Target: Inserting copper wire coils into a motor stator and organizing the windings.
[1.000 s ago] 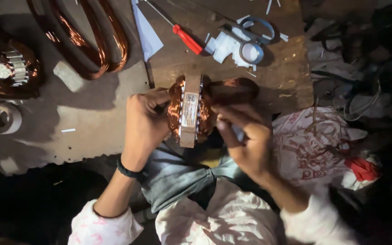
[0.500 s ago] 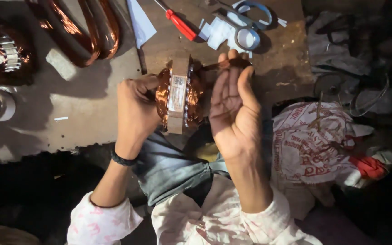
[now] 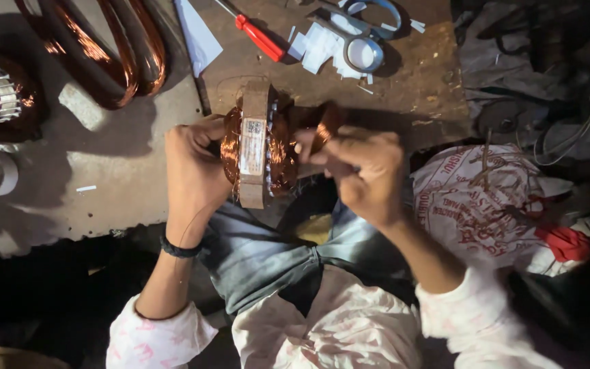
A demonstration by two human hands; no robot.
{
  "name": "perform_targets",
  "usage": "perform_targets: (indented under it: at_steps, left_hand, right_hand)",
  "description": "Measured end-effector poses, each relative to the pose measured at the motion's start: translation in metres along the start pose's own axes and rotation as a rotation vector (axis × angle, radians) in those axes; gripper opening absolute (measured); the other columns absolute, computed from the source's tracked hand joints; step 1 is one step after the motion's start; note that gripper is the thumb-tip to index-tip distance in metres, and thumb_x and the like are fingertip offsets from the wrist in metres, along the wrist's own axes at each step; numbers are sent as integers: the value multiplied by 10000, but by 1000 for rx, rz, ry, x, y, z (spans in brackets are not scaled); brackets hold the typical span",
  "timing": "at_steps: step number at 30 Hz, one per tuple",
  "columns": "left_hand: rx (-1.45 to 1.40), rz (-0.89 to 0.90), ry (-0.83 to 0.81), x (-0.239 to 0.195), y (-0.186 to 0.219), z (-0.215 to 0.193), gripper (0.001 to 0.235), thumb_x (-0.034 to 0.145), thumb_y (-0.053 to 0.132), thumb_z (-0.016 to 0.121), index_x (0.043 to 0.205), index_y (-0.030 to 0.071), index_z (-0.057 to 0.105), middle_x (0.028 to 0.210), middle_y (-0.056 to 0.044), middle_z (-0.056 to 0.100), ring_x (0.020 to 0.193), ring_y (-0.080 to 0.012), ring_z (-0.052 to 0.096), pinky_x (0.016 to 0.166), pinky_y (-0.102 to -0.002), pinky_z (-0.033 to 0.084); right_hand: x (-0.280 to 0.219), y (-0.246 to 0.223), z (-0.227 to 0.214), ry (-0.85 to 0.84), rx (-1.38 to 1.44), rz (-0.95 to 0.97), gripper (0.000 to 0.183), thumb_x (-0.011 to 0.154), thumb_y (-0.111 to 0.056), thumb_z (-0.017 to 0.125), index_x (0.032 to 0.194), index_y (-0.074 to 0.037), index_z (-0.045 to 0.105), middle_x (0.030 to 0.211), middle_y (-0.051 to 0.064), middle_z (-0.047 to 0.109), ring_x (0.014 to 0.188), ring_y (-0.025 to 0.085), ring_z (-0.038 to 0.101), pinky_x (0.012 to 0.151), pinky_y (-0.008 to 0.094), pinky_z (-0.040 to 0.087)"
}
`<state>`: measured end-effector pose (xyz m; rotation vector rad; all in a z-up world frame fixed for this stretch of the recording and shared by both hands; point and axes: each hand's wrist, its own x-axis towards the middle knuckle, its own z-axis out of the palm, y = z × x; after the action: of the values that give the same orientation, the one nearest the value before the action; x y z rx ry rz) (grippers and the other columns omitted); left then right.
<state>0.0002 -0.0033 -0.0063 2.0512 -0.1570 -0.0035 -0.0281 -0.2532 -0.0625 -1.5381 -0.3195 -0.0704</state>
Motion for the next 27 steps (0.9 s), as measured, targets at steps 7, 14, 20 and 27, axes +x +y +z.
perform_targets:
  at_steps: [7, 14, 20, 27]
  left_hand:
    - [57, 21, 8, 2, 9, -2, 199, 834, 69, 790, 900, -77, 672, 720, -121, 591, 682, -47, 474, 622, -258, 440]
    - [-166, -82, -54, -6, -14, -17, 209, 819, 1, 743, 1026, -11, 719, 817, -31, 661, 691, -32, 558, 595, -212, 421]
    - [-278, 80, -516, 19, -22, -32, 198, 800, -70, 700, 984, -17, 752, 890, 18, 750, 786, -17, 619, 698, -216, 516]
    - [-432, -172, -487, 10, -20, -28, 141, 830, -115, 709, 929, -22, 750, 844, 31, 724, 708, -7, 593, 580, -202, 473]
  right_hand:
    - [34, -22, -4, -292, -617, -592, 228, 823, -116, 678, 989, 24, 747, 1128, 184, 708, 1072, 382, 704, 871, 447, 580]
    - [36, -23, 1, -458, -949, -696, 163, 763, -145, 689, 897, -63, 733, 1012, 67, 688, 1054, 261, 651, 924, 410, 497]
    - [26, -16, 13, -478, -1046, -653, 129, 766, -170, 717, 867, -91, 732, 1057, 76, 707, 1094, 253, 621, 948, 411, 455]
    - [23, -14, 20, -451, -1192, -677, 183, 798, -156, 784, 961, -81, 744, 1062, 75, 710, 1089, 222, 600, 944, 381, 466]
